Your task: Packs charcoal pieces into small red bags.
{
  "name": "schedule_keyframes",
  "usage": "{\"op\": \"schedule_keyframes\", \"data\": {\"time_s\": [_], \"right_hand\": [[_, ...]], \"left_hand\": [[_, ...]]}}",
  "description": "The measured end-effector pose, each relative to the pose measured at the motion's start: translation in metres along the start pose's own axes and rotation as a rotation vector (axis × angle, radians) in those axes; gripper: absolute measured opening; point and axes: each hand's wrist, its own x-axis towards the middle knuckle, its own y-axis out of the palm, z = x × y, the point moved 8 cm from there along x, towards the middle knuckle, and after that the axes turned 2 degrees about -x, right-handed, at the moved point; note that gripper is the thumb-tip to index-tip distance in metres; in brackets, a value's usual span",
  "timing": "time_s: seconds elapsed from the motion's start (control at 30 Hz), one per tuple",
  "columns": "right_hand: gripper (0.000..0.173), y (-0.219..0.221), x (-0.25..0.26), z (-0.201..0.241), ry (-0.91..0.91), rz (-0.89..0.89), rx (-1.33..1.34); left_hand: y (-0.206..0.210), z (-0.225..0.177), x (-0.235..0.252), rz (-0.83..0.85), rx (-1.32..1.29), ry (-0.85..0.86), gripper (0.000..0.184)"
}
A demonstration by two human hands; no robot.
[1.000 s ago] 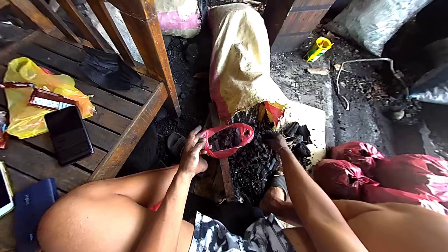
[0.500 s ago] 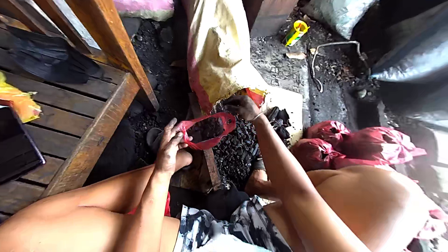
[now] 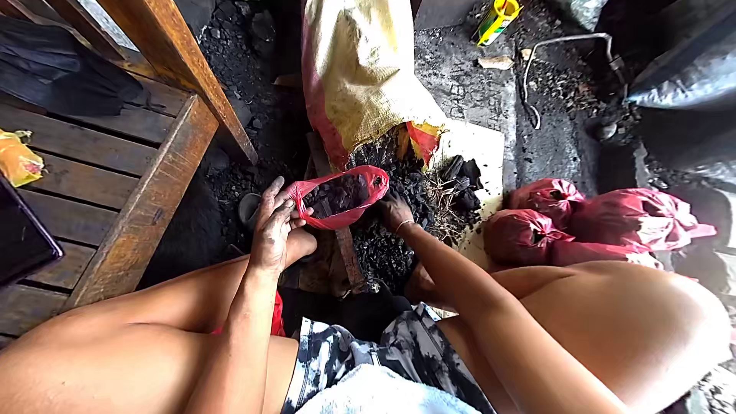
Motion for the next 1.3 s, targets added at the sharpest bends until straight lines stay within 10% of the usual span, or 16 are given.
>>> {"op": "schedule_keyframes", "data": {"time_s": [0.13,0.23,0.4,1.03,1.3], "right_hand": [[0.035,-0.032,-0.006,0.031,-0.026,0.193,-0.108],[0.029,0.03,-0.039,0.052,-0.31,0.485,-0.194],[0.07,0.114,-0.115,0.05,-0.677,0.585,-0.271],[0.032,0.07,-0.06,0.032,-0.189,0.626,-0.11],[0.017,-0.085,-0.008,-0.01,-0.046,0.435,0.545]], "left_hand": [[0.003,0.0,0.001,0.03,0.019,-0.007,0.052],[0.007,0.0,0.0,0.029,0.018,-0.013,0.05],[-0.002,-0.004,-0.005,-0.002,0.014,-0.015,0.052],[0.006,0.0,-0.001,0.02,-0.002,-0.009,0.054],[0.012,0.004,0.002,0.073,0.003,0.01,0.056]]}}
